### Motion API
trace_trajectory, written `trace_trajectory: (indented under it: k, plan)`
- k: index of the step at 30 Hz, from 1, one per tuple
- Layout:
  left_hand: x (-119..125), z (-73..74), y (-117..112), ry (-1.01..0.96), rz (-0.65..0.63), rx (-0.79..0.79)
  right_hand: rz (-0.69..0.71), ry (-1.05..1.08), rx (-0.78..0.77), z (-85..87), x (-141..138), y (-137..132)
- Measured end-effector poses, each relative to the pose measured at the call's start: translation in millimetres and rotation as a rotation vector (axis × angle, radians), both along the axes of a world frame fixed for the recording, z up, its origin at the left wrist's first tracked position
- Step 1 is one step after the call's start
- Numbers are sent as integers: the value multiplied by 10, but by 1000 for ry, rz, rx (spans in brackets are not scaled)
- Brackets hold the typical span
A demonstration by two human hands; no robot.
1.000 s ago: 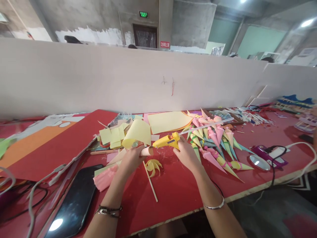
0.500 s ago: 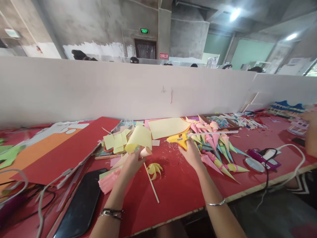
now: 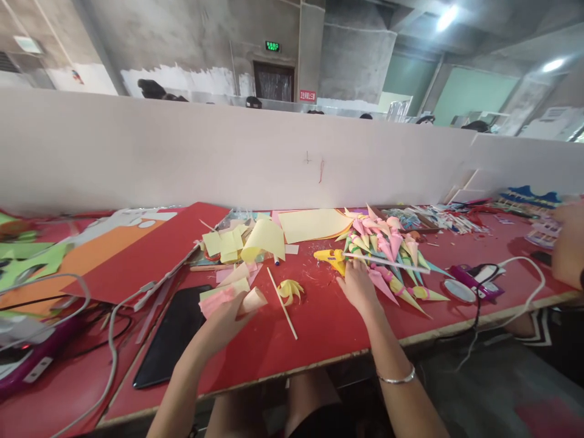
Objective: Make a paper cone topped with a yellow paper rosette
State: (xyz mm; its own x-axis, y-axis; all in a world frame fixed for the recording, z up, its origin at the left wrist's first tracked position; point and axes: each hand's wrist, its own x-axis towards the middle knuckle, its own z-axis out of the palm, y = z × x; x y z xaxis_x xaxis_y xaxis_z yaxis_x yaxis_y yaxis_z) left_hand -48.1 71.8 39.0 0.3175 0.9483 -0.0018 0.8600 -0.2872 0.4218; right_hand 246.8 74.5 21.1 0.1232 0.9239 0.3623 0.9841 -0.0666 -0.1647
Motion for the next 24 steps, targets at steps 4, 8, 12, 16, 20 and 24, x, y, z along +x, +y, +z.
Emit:
trace_trajectory:
  k: [4, 8, 12, 16, 20, 24]
  plan:
    - [-39, -84, -61, -2, 20, -36, 92, 90, 68, 120, -200, -207]
    - [-35, -146, -59, -34, 39, -31, 445, 351, -15, 218, -571, -196]
    - [-42, -210, -36, 21, 21, 107, 490, 317, -34, 200, -851, -73]
    - [-78, -304, -23, 130, 30, 208, 464, 290, -72, 127, -873, -25]
    - [-103, -357, -20, 207, 80, 257, 471, 362, -50, 109, -764, -62]
    - [-39, -237, -68, 212, 135, 305, 472, 511, -31, 121, -650, -122]
